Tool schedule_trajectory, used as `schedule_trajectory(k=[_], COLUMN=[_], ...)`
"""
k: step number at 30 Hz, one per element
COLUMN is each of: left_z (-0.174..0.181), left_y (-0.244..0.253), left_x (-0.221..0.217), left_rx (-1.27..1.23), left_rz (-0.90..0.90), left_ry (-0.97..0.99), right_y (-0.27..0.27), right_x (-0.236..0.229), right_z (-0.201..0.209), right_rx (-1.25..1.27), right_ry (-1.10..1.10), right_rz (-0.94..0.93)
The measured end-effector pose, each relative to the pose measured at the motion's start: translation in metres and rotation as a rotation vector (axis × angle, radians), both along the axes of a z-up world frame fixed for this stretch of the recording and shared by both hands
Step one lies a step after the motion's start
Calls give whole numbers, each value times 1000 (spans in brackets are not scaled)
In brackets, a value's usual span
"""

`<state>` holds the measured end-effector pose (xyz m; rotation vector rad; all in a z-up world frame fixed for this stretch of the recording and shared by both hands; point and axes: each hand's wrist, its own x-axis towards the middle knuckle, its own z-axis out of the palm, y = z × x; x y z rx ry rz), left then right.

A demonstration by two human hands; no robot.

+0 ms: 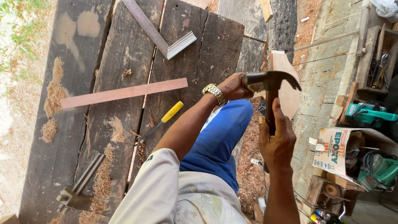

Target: The person sits on a wooden workbench holding a small yellow object in one hand and a claw hammer in the other, repeatedly striking the object with the hammer. They continue this hammering action over their lap for most of the episode, then set the hammer down.

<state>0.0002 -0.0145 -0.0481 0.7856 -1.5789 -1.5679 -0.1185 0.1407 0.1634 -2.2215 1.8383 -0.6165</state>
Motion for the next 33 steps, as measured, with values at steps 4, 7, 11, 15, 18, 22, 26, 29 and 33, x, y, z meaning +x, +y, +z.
schedule_trajectory(k=[4, 7, 11, 15, 18, 22, 26, 29, 33], left_z=[31, 40, 34, 16, 13, 15, 12, 19, 30], left_y=[10, 8, 8, -1, -3, -1, 3, 10, 20], left_x=[15, 16, 11, -1, -2, 3, 5, 7, 12], left_rx=[45, -4, -11, -15, -70, -51, 19, 48, 85], left_rz=[-21, -23, 21, 24, 38, 32, 9, 14, 17], left_ry=[-12, -32, 26, -32, -47, -8, 65, 28, -3], right_y=[2, 2, 14, 25, 32, 38, 40, 40, 40], right_x=[0, 1, 1, -3, -7, -8, -8, -9, -9], right_z=[-12, -4, -2, 0, 1, 3, 5, 4, 6], right_rx=[-12, 32, 2, -21, -42, -76, -69, -51, -34], right_ry=[20, -3, -62, -126, -130, -134, -170, -187, -202], right_rz=[0, 20, 15, -25, -36, -41, -63, -74, -76])
